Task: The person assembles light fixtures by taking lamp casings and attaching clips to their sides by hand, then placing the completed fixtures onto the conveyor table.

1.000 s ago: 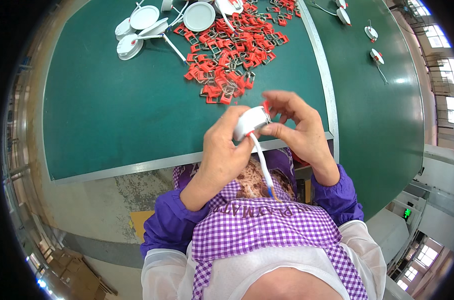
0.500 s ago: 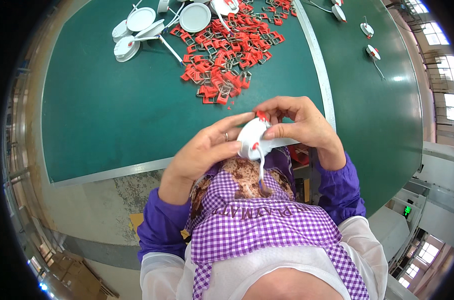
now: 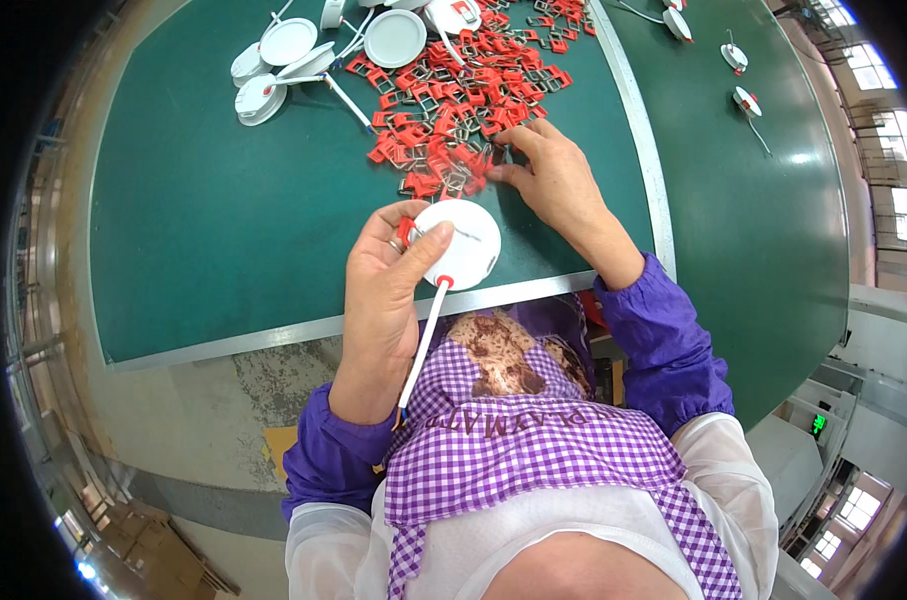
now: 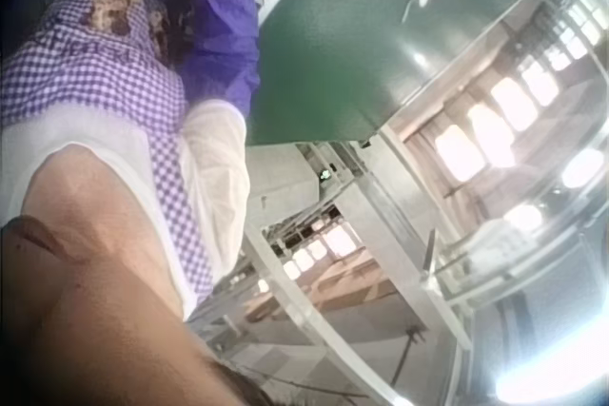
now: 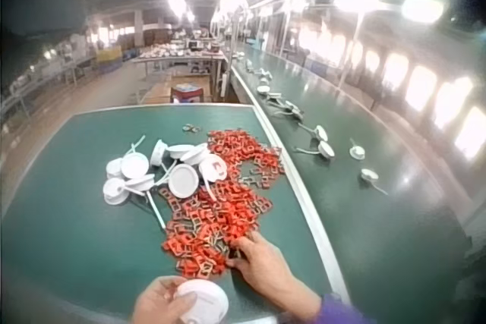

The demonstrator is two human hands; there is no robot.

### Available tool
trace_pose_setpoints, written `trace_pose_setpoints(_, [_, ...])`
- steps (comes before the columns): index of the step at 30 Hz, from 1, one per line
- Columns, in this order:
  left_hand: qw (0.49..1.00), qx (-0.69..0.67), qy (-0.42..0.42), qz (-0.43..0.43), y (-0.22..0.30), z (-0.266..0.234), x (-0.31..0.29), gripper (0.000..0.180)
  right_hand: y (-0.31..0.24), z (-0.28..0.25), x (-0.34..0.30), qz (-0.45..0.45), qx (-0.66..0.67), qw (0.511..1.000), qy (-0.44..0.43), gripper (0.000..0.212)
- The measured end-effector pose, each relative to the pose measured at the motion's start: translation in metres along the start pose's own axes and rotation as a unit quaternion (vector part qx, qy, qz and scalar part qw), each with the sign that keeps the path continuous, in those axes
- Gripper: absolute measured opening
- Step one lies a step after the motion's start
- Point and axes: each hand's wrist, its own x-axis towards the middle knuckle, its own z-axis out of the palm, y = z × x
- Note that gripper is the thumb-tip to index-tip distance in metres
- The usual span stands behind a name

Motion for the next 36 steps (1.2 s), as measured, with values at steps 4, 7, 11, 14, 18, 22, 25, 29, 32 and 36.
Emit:
trace_pose_setpoints(4, [0.999,-0.024,0.023,0.009,-0.002,-0.013,0.004,0.033,-0.002,-0.011,-0.001,0.061,0.152,0.985,-0.059,0.022])
trace_pose_setpoints(7, [0.999,-0.022,0.047,0.014,-0.004,-0.005,0.003,0.039,-0.008,-0.018,-0.008,0.139,0.279,0.948,-0.06,0.018])
trace_pose_setpoints(11, [0.998,-0.013,0.041,0.043,-0.011,-0.003,0.008,0.042,-0.04,-0.031,-0.026,0.114,0.321,0.94,0.012,0.014])
trace_pose_setpoints(14, [0.996,-0.012,0.043,0.081,-0.02,-0.001,0.011,0.037,-0.052,-0.025,-0.043,0.062,0.253,0.964,0.054,0.009])
trace_pose_setpoints(18, [0.986,0.04,0.057,0.152,-0.03,-0.001,0.011,0.035,-0.053,-0.018,-0.05,0.155,0.381,0.911,0.018,0.012])
trace_pose_setpoints(22, [0.984,0.053,0.043,0.162,-0.033,0.004,0.008,0.032,-0.057,-0.011,-0.057,0.132,0.388,0.911,0.036,0.013])
trace_pose_setpoints(25, [0.98,0.062,0.041,0.186,-0.035,0.007,0.005,0.03,-0.061,-0.008,-0.058,0.072,0.299,0.949,0.065,0.011])
trace_pose_setpoints(29, [0.979,0.069,0.025,0.193,-0.034,0.004,0.005,0.027,-0.061,-0.007,-0.057,0.042,0.261,0.961,0.08,0.011])
trace_pose_setpoints(32, [0.977,0.071,0.005,0.202,-0.031,0.002,0.006,0.025,-0.063,-0.008,-0.055,0.044,0.259,0.962,0.077,0.009])
trace_pose_setpoints(36, [0.972,0.09,-0.01,0.218,-0.026,0.003,0.005,0.023,-0.057,-0.009,-0.049,0.122,0.32,0.939,0.013,0.017])
